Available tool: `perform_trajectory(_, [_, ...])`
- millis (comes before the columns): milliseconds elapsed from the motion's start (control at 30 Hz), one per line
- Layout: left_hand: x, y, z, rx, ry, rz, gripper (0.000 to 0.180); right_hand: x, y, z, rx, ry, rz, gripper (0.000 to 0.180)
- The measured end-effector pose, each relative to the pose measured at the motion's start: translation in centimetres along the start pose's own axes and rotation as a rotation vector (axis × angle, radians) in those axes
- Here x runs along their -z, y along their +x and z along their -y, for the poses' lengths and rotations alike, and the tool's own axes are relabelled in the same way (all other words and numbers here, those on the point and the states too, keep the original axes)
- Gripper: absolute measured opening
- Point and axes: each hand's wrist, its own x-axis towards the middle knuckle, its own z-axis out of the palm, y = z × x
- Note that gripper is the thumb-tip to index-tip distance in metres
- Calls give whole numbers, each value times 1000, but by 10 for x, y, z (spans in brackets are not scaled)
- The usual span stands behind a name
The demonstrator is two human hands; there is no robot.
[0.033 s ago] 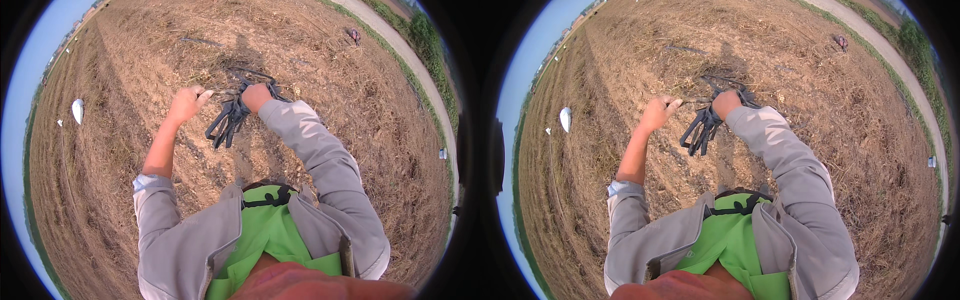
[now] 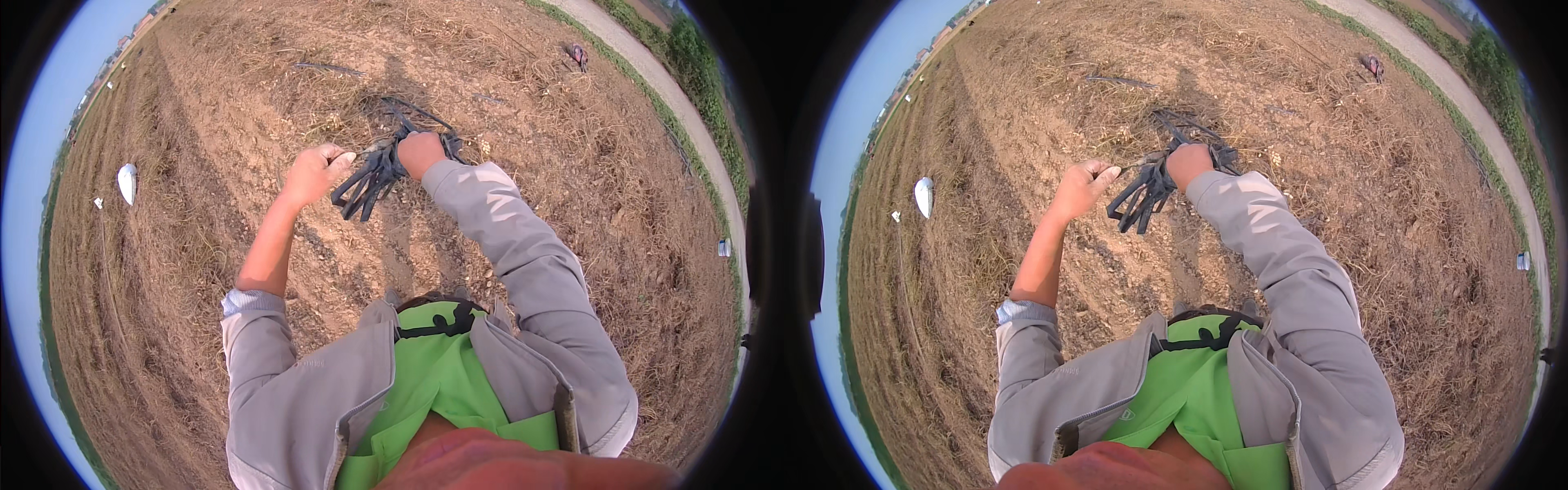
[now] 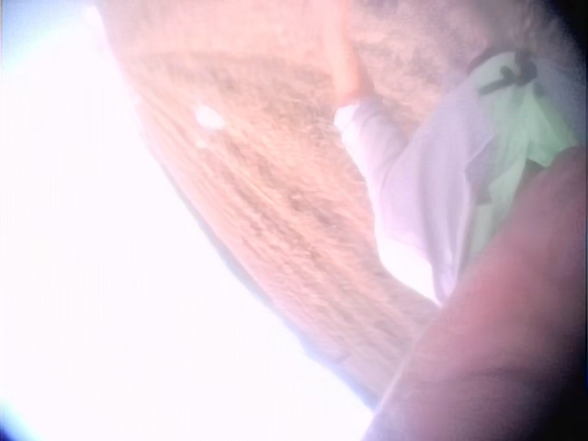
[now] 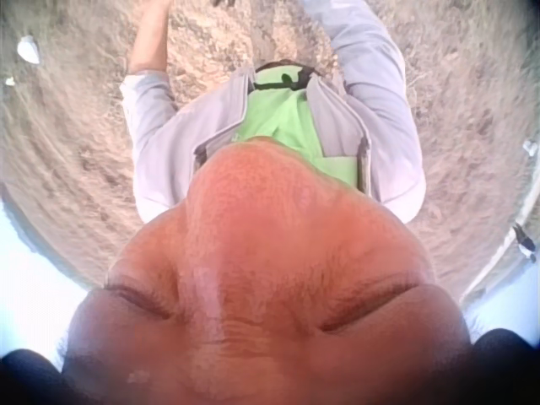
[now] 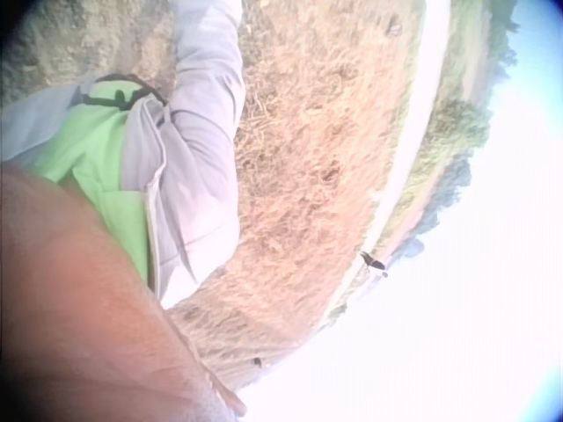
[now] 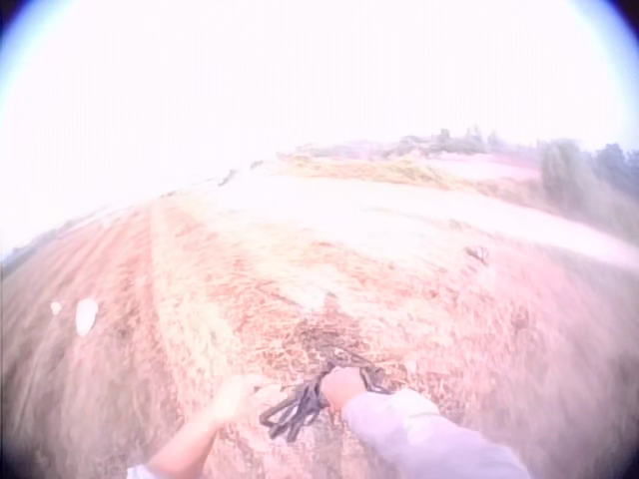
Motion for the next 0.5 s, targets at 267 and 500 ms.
perform_trajectory(267, [-108, -35, -6, 74, -436, 177, 34, -21, 22, -38, -253, 1250, 68, 27])
perform_trajectory(500, [-74, -24, 93, 183, -643, 172, 35, 8, 1, -52, 552, 1059, 176, 45])
